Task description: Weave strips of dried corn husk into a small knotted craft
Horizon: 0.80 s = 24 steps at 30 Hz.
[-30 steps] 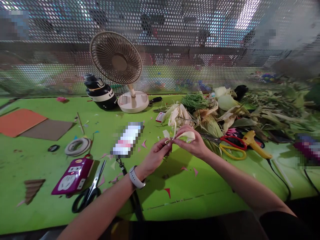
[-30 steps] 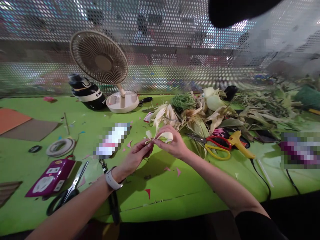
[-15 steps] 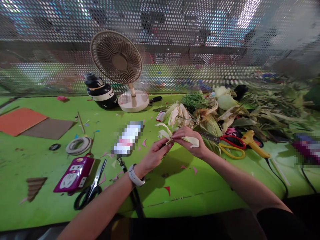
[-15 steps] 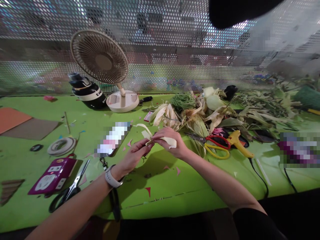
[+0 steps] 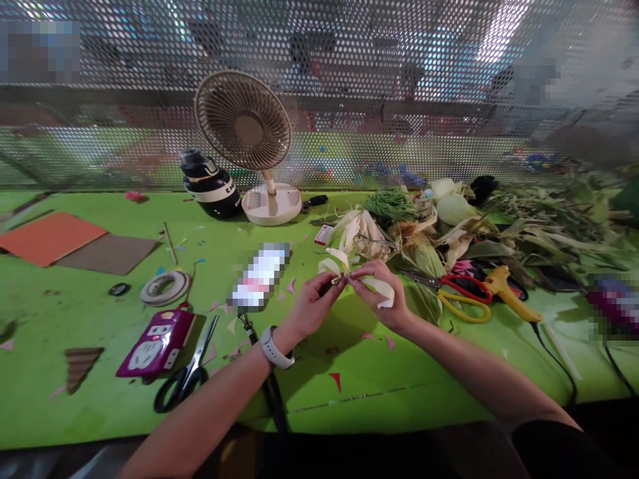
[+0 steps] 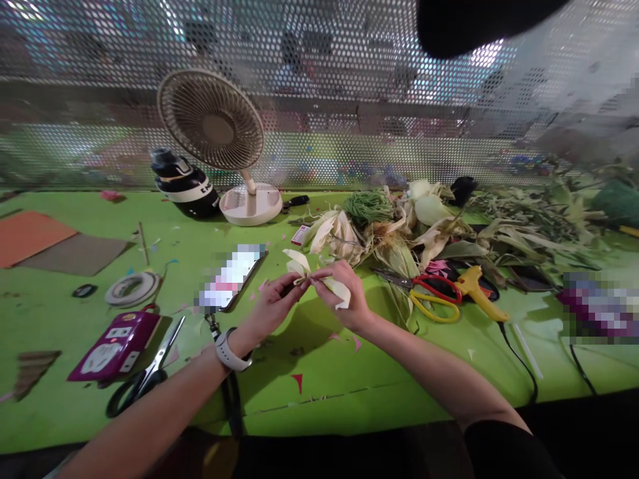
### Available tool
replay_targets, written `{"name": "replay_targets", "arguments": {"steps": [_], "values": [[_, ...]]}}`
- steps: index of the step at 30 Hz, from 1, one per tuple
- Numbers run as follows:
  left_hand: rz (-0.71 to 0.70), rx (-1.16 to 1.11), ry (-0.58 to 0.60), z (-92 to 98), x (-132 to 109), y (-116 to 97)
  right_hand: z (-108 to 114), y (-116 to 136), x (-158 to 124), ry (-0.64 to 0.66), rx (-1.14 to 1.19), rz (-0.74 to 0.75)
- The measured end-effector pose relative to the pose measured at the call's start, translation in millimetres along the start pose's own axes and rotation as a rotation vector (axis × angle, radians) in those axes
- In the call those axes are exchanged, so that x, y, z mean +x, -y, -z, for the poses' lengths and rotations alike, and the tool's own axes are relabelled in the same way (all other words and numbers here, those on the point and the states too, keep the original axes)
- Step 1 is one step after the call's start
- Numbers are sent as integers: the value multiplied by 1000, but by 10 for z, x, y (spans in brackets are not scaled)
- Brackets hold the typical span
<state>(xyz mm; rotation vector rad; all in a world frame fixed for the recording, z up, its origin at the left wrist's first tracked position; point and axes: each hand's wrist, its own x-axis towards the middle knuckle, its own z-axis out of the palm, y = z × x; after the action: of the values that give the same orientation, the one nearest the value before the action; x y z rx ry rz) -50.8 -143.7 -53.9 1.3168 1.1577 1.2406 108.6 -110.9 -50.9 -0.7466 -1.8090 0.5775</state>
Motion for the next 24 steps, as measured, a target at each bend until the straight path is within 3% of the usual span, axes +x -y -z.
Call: {"name": "replay_targets", "arguments": {"steps": [4,13,19,24], "values": [[-12,-14,-72,-9,-8,-46,-6,-7,3,-19,-20,4],[-28,-75,37,66,-10,36,8,-29,33,38,111,-226],[-6,-112,12,68,2,-37,29,14,87,102,251,-338],[121,-226,-58,82,41,-48,93,7,130,76,126,-238]]}}
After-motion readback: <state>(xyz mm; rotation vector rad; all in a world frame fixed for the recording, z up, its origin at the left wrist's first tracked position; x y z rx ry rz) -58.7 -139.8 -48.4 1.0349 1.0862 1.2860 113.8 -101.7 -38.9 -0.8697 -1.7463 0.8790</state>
